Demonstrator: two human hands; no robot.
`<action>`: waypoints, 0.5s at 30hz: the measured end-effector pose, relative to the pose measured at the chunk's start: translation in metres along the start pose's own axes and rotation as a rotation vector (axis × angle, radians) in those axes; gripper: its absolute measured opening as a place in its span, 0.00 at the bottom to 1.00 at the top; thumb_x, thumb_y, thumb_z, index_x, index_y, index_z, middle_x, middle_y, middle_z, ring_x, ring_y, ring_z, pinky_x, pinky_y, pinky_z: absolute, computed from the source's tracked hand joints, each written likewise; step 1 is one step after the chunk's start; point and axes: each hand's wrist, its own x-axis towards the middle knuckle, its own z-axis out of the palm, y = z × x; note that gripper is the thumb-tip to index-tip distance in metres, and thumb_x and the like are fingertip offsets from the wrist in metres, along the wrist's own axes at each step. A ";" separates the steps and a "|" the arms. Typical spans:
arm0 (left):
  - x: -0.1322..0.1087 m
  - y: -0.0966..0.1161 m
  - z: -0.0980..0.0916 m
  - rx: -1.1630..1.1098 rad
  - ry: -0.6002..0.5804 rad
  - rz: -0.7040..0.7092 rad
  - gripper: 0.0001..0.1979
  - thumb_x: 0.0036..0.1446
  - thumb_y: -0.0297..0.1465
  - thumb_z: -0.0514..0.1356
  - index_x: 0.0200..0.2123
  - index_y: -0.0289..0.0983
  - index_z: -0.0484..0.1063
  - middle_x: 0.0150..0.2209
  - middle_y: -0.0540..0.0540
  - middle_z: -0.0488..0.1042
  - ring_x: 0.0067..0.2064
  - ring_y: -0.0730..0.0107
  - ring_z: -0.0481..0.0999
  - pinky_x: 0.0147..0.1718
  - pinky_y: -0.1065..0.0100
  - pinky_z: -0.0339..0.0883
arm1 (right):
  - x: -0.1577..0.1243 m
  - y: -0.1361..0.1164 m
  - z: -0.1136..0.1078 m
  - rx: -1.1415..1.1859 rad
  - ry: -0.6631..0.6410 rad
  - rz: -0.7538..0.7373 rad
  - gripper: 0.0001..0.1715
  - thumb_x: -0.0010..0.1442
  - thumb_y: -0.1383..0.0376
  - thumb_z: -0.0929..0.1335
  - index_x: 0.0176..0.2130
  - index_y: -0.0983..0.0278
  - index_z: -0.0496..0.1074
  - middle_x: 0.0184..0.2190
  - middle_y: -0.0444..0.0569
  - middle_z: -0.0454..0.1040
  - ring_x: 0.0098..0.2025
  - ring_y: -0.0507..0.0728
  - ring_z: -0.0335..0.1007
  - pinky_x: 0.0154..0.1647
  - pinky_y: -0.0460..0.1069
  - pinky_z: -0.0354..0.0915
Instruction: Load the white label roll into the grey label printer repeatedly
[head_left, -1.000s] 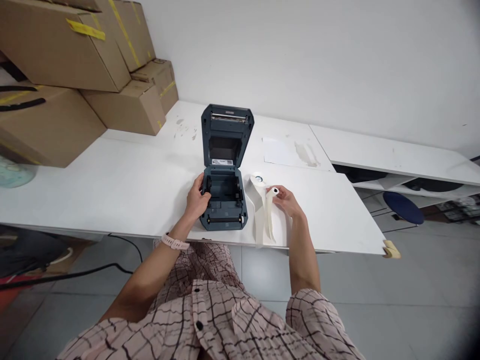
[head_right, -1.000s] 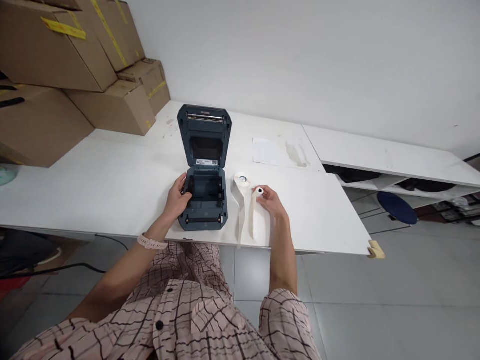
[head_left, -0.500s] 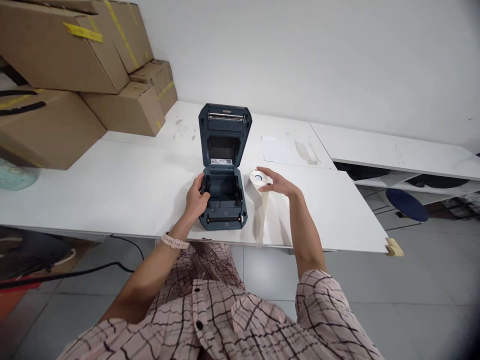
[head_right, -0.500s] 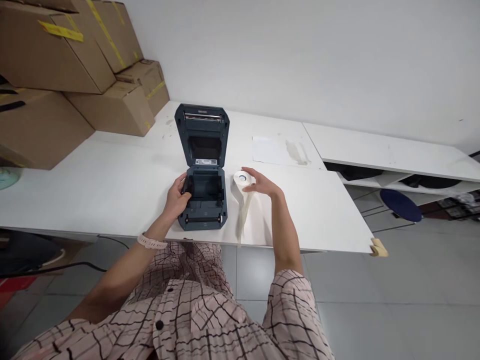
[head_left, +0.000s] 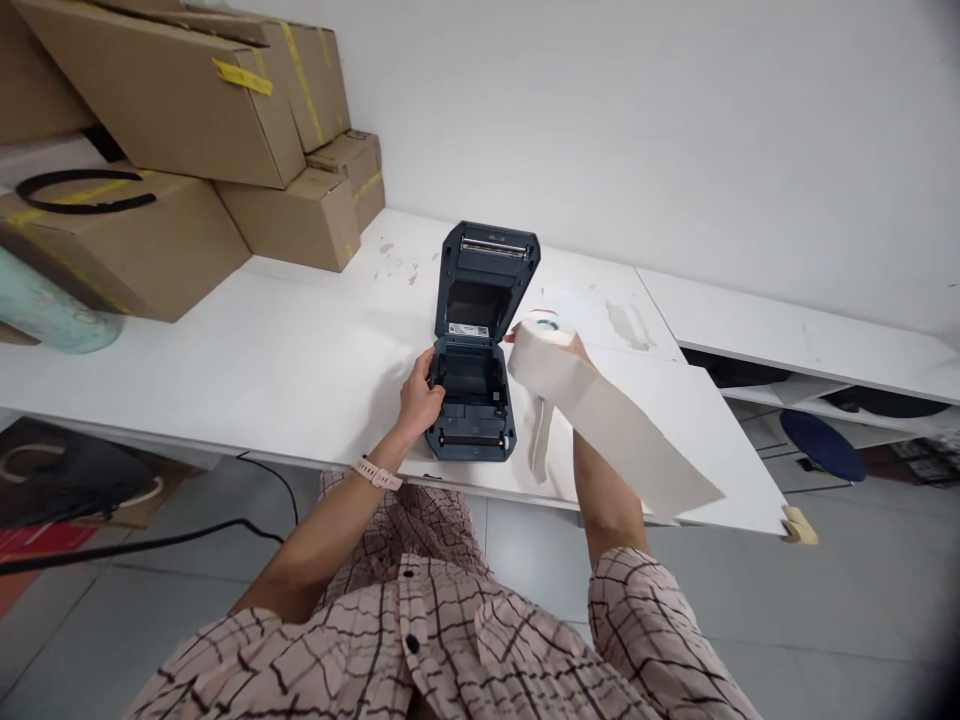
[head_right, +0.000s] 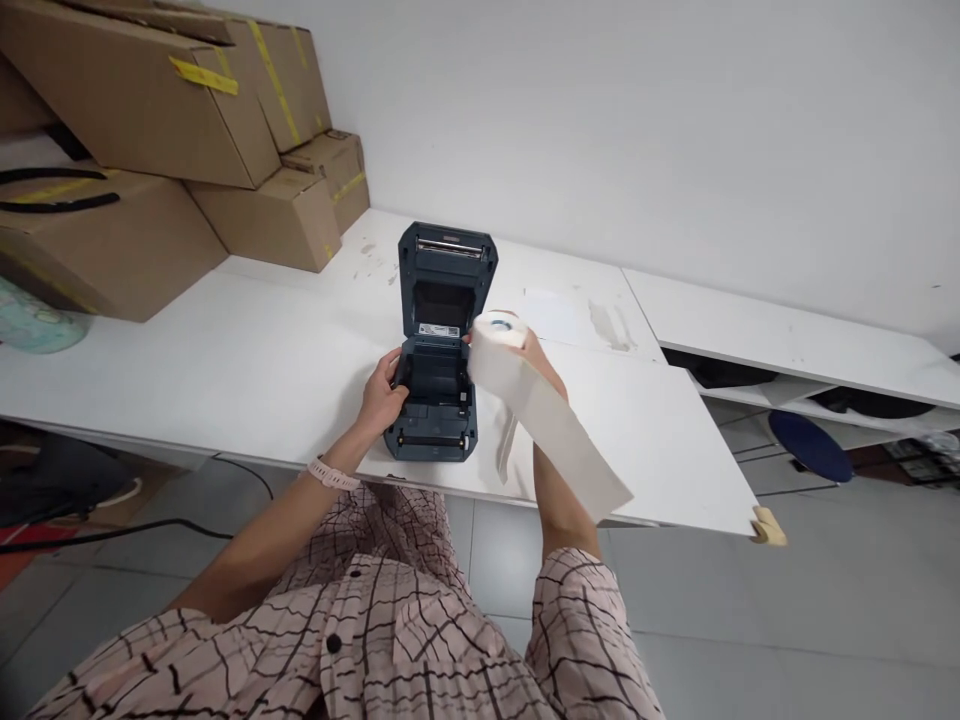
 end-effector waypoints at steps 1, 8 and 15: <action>0.000 0.001 0.000 -0.003 -0.005 -0.020 0.43 0.47 0.19 0.57 0.69 0.46 0.60 0.64 0.44 0.72 0.66 0.54 0.70 0.66 0.47 0.63 | 0.006 -0.010 0.010 -0.045 -0.054 -0.026 0.33 0.58 0.48 0.70 0.58 0.59 0.66 0.52 0.55 0.77 0.51 0.65 0.76 0.48 0.56 0.72; -0.001 0.009 0.001 0.038 0.013 -0.052 0.44 0.46 0.19 0.57 0.68 0.42 0.60 0.63 0.42 0.73 0.65 0.49 0.71 0.66 0.45 0.61 | 0.052 -0.024 0.068 -0.784 -0.532 0.026 0.44 0.44 0.51 0.79 0.57 0.61 0.69 0.49 0.55 0.79 0.48 0.69 0.77 0.50 0.60 0.70; -0.003 0.008 0.001 0.013 -0.004 -0.050 0.44 0.47 0.18 0.57 0.69 0.42 0.60 0.66 0.42 0.70 0.67 0.50 0.68 0.67 0.47 0.61 | 0.041 0.000 0.081 -0.785 -0.557 0.009 0.43 0.57 0.50 0.75 0.65 0.62 0.66 0.61 0.59 0.74 0.60 0.72 0.73 0.58 0.63 0.69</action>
